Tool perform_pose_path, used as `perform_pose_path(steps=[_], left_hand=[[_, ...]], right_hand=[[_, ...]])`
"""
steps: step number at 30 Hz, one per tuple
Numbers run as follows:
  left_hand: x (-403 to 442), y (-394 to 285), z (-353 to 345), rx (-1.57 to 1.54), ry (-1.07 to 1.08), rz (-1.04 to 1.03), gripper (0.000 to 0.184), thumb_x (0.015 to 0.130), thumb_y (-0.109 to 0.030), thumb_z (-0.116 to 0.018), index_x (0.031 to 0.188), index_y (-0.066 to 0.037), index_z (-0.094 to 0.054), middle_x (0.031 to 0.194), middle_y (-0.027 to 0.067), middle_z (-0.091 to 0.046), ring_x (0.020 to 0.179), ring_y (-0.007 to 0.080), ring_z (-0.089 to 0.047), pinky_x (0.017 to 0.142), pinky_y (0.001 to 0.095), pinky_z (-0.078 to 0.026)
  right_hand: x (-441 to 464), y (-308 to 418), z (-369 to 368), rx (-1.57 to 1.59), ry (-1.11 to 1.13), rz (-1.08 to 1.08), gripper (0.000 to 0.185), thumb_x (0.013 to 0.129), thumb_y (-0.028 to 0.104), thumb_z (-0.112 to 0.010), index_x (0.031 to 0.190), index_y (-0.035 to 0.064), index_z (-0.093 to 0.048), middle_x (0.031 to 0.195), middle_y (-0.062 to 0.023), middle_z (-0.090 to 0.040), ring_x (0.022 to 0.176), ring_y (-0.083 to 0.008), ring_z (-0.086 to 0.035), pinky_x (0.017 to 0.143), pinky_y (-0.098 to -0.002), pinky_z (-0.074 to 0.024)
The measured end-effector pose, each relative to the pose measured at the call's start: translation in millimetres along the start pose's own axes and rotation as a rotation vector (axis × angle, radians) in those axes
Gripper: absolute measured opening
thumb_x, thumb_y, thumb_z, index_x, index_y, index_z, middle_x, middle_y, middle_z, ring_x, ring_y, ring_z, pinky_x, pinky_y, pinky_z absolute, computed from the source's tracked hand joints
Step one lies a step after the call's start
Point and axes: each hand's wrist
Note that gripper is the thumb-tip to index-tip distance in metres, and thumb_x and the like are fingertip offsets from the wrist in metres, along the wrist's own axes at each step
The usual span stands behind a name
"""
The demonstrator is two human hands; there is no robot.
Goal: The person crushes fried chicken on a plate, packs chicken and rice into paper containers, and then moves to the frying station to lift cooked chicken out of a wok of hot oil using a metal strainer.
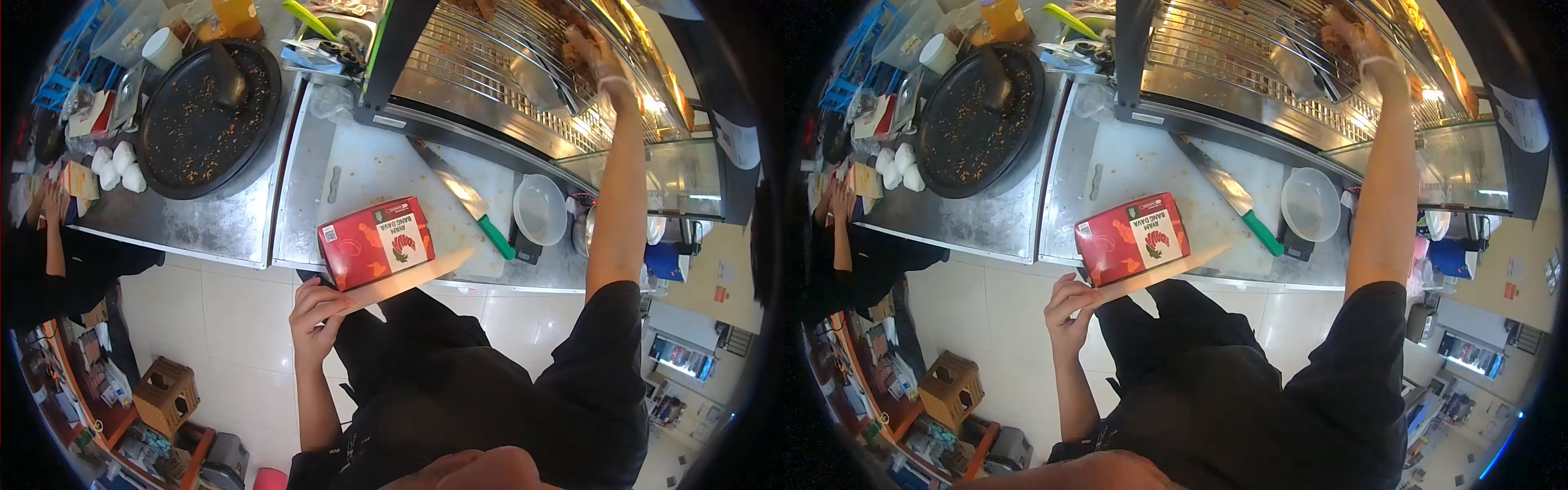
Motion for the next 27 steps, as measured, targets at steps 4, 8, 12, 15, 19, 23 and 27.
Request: perform_pose_path(steps=[4, 8, 12, 15, 19, 23, 27], left_hand=[[1.4, -0.2, 4.9, 0.022, -0.017, 0.01, 0.016, 0.073, -0.002, -0.077, 0.088, -0.008, -0.076, 0.087, 0.0039, -0.071, 0.087, 0.021, -0.066, 0.1, 0.045, -0.044], [6.6, -2.0, 3.9, 0.033, -0.025, 0.011, 0.015, 0.074, -0.003, -0.079, 0.088, -0.008, -0.076, 0.086, 0.0034, -0.071, 0.084, 0.0201, -0.066, 0.099, 0.0441, -0.044], [10.6, -4.2, 5.6, 0.036, -0.007, 0.021, 0.015, 0.075, -0.004, -0.079, 0.09, -0.006, -0.076, 0.086, 0.0067, -0.07, 0.085, 0.0226, -0.066, 0.101, 0.0481, -0.044], [11.4, -2.4, 6.5, 0.03, -0.008, 0.031, 0.015, 0.075, -0.004, -0.08, 0.089, -0.006, -0.076, 0.086, 0.0064, -0.07, 0.085, 0.0225, -0.066, 0.101, 0.0483, -0.044], [12.1, 0.7, 7.3, 0.032, -0.009, 0.028, 0.015, 0.074, -0.004, -0.08, 0.088, -0.006, -0.075, 0.086, 0.0057, -0.07, 0.085, 0.022, -0.066, 0.102, 0.0485, -0.044], [13.7, 3.1, 8.5, 0.018, 0.043, 0.005, 0.016, 0.073, -0.002, -0.078, 0.088, -0.008, -0.076, 0.087, 0.0049, -0.071, 0.087, 0.022, -0.066, 0.102, 0.0483, -0.044], [12.3, 6.7, 12.8, -0.009, 0.081, 0.016, 0.022, 0.071, 0.003, -0.072, 0.089, -0.009, -0.077, 0.09, 0.0043, -0.071, 0.091, 0.023, -0.066, 0.102, 0.0476, -0.043]], right_hand=[[-5.1, 9.4, 9.9, 0.348, 0.333, -0.135, 0.082, 0.074, 0.032, -0.089, 0.143, 0.012, -0.05, 0.131, -0.0107, -0.062, 0.121, -0.021, -0.057, 0.107, -0.0339, -0.0416], [-8.9, 12.2, 2.3, 0.245, 0.178, -0.196, 0.063, 0.074, 0.032, -0.088, 0.127, 0.0116, -0.062, 0.116, -0.0061, -0.07, 0.107, -0.0168, -0.065, 0.098, -0.0306, -0.0474], [-23.7, 35.8, 2.7, 0.188, 0.029, -0.202, 0.068, 0.07, 0.037, -0.09, 0.127, 0.0114, -0.063, 0.118, -0.0092, -0.069, 0.106, -0.0209, -0.066, 0.097, -0.032, -0.0489], [-37.1, 9.0, -7.1, 0.085, -0.102, -0.044, 0.075, 0.07, 0.042, -0.09, 0.132, 0.0122, -0.058, 0.125, -0.0128, -0.064, 0.113, -0.0252, -0.064, 0.1, -0.0365, -0.0485], [-75.4, 33.5, -8.7, 0.173, -0.142, 0.007, 0.084, 0.066, 0.043, -0.091, 0.134, 0.0107, -0.054, 0.126, -0.014, -0.062, 0.12, -0.0304, -0.06, 0.104, -0.0419, -0.0471], [-130.1, 77.5, 6.5, 0.099, -0.166, 0.174, 0.09, 0.061, 0.04, -0.094, 0.134, 0.0085, -0.053, 0.123, -0.0112, -0.061, 0.118, -0.0315, -0.061, 0.103, -0.042, -0.0482], [-193.1, 151.1, -21.0, 1.352, -0.087, -0.203, 0.096, 0.057, 0.04, -0.095, 0.134, 0.0061, -0.049, 0.129, -0.0148, -0.054, 0.12, -0.0341, -0.056, 0.099, -0.0425, -0.0506]])
Point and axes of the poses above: each hand's wrist, its own x-axis towards the middle knuckle, its own z-axis out of the back of the hand, y = z × x
